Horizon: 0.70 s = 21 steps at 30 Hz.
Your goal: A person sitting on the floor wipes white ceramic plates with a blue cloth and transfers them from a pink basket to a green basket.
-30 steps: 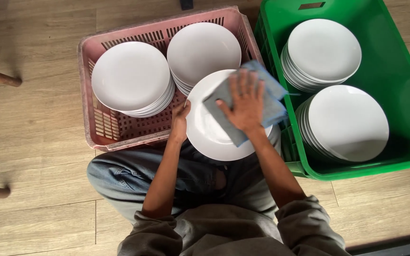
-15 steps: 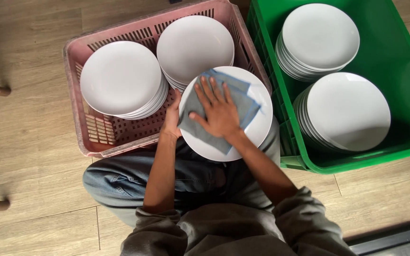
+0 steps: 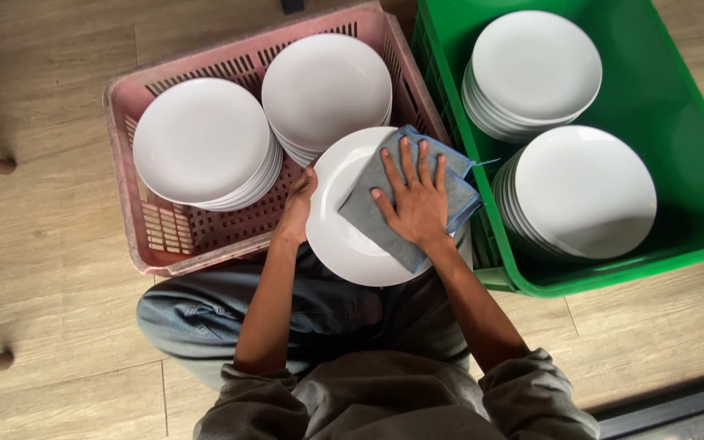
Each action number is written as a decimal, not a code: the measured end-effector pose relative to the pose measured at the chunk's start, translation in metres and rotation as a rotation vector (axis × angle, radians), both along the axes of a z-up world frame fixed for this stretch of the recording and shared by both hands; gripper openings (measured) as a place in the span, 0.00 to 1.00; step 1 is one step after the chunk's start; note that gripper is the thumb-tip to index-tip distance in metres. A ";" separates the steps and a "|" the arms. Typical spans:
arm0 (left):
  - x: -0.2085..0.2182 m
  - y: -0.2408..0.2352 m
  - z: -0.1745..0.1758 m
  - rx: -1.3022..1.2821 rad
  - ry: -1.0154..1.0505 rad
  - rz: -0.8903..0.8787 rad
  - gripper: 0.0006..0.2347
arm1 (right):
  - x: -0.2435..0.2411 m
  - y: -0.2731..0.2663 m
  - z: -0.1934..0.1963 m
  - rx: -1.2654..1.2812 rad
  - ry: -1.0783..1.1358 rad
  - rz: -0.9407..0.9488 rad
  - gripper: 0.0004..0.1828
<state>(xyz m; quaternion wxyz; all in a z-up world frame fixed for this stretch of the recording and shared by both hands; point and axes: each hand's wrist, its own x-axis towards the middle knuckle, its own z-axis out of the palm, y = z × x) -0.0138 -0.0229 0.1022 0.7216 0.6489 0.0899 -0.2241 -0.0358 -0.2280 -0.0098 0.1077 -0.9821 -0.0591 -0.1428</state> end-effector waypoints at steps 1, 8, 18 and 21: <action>0.001 0.000 0.004 -0.005 -0.007 0.000 0.38 | 0.003 0.000 0.001 -0.005 -0.007 0.000 0.38; 0.010 0.008 -0.033 0.022 -0.045 0.090 0.37 | 0.012 0.002 0.005 -0.032 0.057 0.056 0.40; -0.009 -0.003 -0.013 -0.058 -0.049 0.262 0.37 | 0.037 0.009 0.008 0.020 -0.081 0.117 0.37; -0.003 0.005 -0.044 -0.057 -0.123 0.219 0.34 | 0.019 0.014 0.000 -0.007 -0.199 0.020 0.36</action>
